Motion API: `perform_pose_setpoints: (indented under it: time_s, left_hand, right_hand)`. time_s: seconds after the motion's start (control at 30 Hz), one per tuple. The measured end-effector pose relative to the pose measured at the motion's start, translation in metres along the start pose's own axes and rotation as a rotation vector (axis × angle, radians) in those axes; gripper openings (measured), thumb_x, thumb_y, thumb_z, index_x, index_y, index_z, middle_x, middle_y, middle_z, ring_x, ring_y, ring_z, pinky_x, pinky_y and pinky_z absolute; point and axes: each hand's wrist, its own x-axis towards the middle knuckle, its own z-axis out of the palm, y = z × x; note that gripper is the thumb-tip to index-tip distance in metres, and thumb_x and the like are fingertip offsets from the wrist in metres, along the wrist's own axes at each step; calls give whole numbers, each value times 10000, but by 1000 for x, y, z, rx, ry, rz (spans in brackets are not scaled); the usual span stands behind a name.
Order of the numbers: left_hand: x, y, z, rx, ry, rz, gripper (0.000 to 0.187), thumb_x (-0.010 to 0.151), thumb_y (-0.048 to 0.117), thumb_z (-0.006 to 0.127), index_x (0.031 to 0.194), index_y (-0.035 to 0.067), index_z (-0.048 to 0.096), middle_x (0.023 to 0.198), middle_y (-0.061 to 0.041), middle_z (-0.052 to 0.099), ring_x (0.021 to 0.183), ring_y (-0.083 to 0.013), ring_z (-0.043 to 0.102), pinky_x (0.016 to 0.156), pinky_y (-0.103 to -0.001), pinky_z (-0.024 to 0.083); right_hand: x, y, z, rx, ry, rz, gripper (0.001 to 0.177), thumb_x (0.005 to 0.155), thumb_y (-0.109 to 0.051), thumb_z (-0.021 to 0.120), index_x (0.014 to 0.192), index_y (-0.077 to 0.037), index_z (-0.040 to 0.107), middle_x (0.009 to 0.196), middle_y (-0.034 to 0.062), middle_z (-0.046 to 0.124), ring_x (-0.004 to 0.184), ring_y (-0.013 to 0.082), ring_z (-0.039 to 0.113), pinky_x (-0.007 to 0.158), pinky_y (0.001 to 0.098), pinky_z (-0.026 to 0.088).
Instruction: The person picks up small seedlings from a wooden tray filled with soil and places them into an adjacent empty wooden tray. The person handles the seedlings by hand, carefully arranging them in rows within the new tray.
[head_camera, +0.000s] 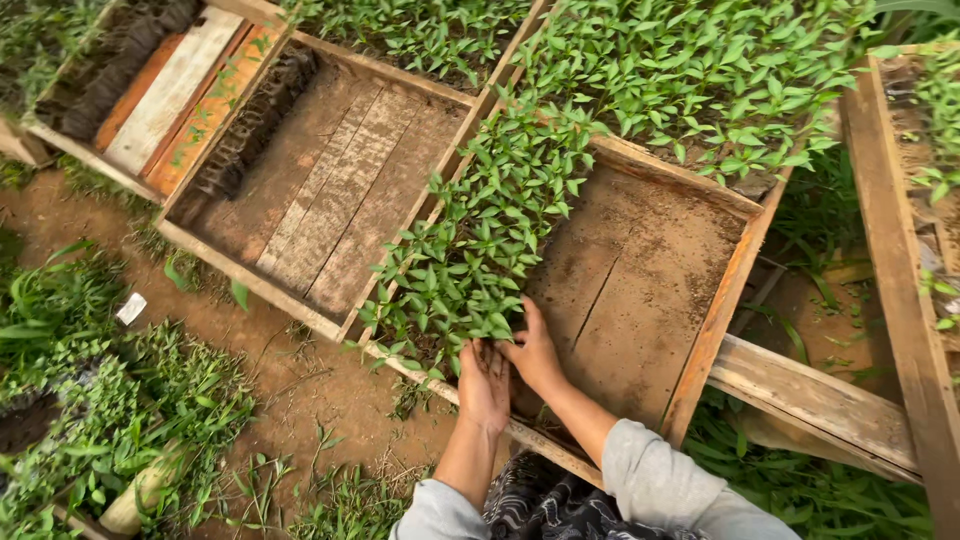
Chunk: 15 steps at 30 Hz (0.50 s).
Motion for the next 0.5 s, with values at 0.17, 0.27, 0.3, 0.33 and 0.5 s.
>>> perform_pose_setpoints:
  time_s: [0.17,0.27,0.3,0.33,0.5]
  left_hand:
    - [35,-24,-7,12,109,31,495,892,358,268,1276,66,380,1319,-106,421,1246,-211,374,1062,-320,259]
    - [44,-30,14,90,167,82,424,884,315,256,1188,107,467,1216,-78,492,1123,-222,451,954,-315,338]
    - [49,-31,17,66,248,138,379,859,291,295,1095,143,553,1114,-35,561,1013,-223,516,855,-306,406]
    - [48,-32,28,88,226,122,379,859,291,295,1095,143,553,1114,-35,561,1013,-223,516,855,-306,406]
    - [70,-52,4,1211,678,491,556,608,-13,694,1092,-44,422,982,-251,504,850,-359,487,760,-373,365]
  right_hand:
    - [0,-14,-12,42,-55,81,772,778,-164,618,1363,-248,121,1407,104,197,1002,282,540,782,454,482]
    - [-13,-40,-62,36,-201,55,721,791,-98,573,1358,-248,154,1407,115,164,1133,308,448,862,434,457]
    - [-23,-52,-79,26,-295,-9,660,798,-57,543,1349,-211,214,1408,66,147,1221,315,357,923,409,439]
    - [-31,-54,-109,36,-262,-6,660,798,-57,543,1349,-211,214,1408,66,147,1221,315,357,923,409,439]
    - [-62,-54,-284,-148,298,-190,382,810,-107,465,1191,-124,490,1267,61,444,1102,206,522,946,361,430]
